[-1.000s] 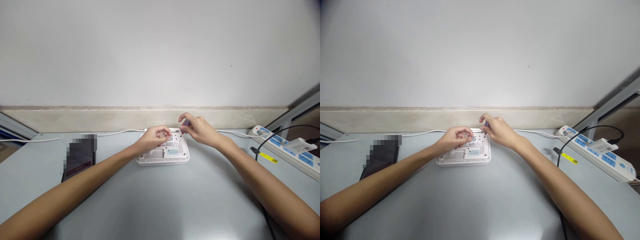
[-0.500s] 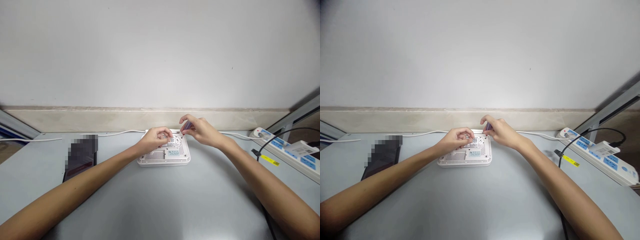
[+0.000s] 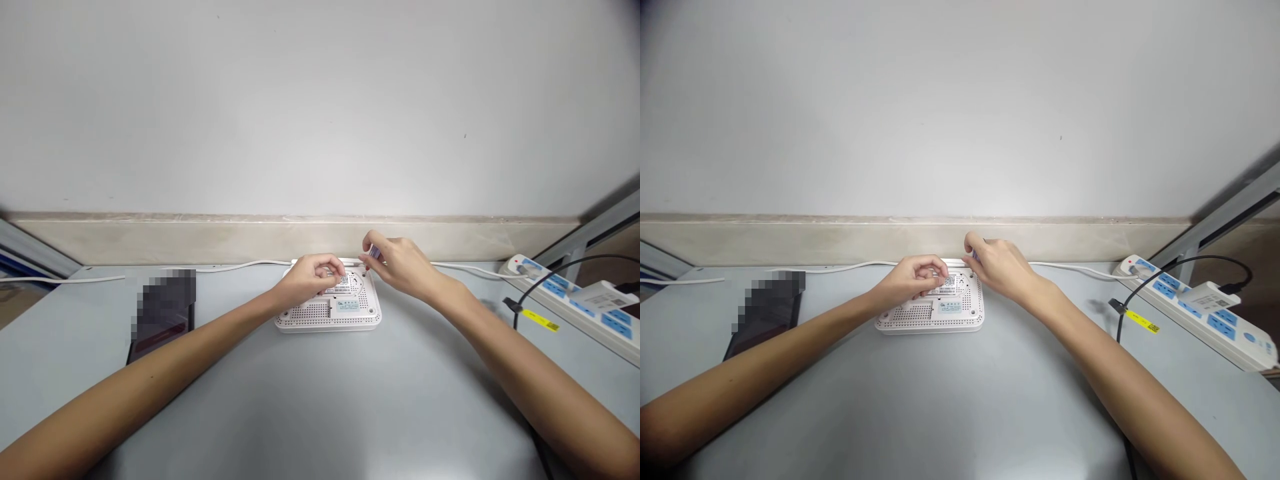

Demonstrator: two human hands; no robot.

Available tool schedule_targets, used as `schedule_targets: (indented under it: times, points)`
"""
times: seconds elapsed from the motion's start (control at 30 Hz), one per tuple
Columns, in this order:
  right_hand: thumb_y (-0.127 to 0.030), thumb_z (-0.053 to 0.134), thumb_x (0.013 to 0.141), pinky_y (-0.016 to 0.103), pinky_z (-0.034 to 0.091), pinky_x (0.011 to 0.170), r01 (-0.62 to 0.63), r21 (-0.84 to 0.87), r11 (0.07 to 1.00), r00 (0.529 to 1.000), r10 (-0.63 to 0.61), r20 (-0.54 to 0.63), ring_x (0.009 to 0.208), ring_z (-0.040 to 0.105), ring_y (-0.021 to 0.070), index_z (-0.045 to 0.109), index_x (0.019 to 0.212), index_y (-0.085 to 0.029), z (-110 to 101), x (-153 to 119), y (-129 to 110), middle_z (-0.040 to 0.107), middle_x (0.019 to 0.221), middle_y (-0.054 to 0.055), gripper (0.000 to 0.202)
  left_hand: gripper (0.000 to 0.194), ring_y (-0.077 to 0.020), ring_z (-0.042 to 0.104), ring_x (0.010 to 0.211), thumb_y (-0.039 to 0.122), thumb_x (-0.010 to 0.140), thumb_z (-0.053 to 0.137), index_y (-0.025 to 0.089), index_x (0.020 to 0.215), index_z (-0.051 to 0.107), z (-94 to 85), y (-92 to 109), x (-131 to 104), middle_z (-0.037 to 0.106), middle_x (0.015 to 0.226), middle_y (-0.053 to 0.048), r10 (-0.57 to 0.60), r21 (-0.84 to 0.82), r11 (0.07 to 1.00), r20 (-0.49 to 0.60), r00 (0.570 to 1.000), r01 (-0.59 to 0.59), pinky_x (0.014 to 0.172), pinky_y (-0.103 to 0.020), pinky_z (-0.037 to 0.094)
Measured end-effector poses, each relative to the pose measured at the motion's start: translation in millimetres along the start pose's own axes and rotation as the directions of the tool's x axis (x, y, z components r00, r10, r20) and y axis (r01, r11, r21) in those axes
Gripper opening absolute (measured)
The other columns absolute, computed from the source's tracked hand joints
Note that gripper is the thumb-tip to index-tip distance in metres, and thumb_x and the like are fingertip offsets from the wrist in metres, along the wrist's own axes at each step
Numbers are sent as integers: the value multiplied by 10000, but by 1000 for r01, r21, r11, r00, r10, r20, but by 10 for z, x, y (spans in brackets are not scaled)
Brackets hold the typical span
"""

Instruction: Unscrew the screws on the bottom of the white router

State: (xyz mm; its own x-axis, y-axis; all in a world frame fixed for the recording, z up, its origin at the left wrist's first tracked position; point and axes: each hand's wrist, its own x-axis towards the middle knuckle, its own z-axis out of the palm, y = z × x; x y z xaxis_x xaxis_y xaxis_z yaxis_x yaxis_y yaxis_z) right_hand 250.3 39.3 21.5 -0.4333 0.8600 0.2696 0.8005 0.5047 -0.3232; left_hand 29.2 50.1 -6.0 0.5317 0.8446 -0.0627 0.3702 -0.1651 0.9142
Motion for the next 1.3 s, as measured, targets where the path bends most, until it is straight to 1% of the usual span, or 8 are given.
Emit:
schedule_targets:
  times: [0.1,0.17,0.3,0.6,0.73,0.87,1.0,1.3]
  points:
    - [-171,430,931,310,469,723,68,134,989,997,-71,18,829,655,185,488,1144,-197,-37,-10,3,693,1019,78,223,165,-67,425,494,309,820,605,180,923,613,-3,-5,-3,452,579,50,-11,-16,1000,2,1000,11,446,-170,325]
    - [-121,427,913,297,477,737,90,223,971,995,-96,17,879,655,173,497,1175,-213,-45,-13,25,677,1092,76,286,174,-67,436,499,320,824,603,184,933,615,-6,-14,-3,482,604,42,-12,-22,1000,3,1000,13,446,-171,335]
    - [-105,471,885,282,481,690,88,273,958,996,-94,8,769,655,159,535,1134,-218,-21,-16,69,706,880,32,281,193,-69,451,507,341,830,604,191,952,617,-8,-23,0,504,623,35,-17,-22,1000,3,1000,17,441,-171,342]
    - [-232,541,904,274,454,619,28,174,984,999,-25,-20,629,631,158,537,1056,-209,-4,7,51,698,705,10,154,195,-62,456,505,352,821,630,186,924,618,-2,30,-6,504,621,36,-12,-17,1000,-3,1000,12,438,-158,358]
    - [-232,535,901,299,464,651,21,134,991,1000,-23,16,676,643,178,516,1078,-202,-41,6,25,709,771,35,180,201,-57,458,502,351,823,630,181,929,620,0,10,0,514,644,29,-6,-29,1000,-3,1000,6,433,-155,358]
    - [-136,510,870,298,488,713,41,272,961,997,-58,55,802,659,169,491,1095,-217,-78,-9,43,702,991,69,240,203,-49,467,503,352,818,640,180,925,619,-1,0,6,553,709,13,-1,-37,999,3,1000,1,425,-152,355]
    - [-151,516,866,288,485,678,-4,328,945,998,-19,67,764,653,167,501,1017,-226,-77,-8,80,708,885,40,169,198,-50,468,501,349,822,640,180,924,620,0,1,9,534,675,20,0,-41,999,4,1000,0,426,-149,358]
    - [-132,531,825,258,404,576,-23,237,971,1000,18,24,628,593,151,508,897,-209,-67,-7,29,646,689,0,108,208,-55,465,505,351,819,646,181,937,622,-5,-29,18,535,657,20,1,-44,999,3,1000,-1,440,-156,373]
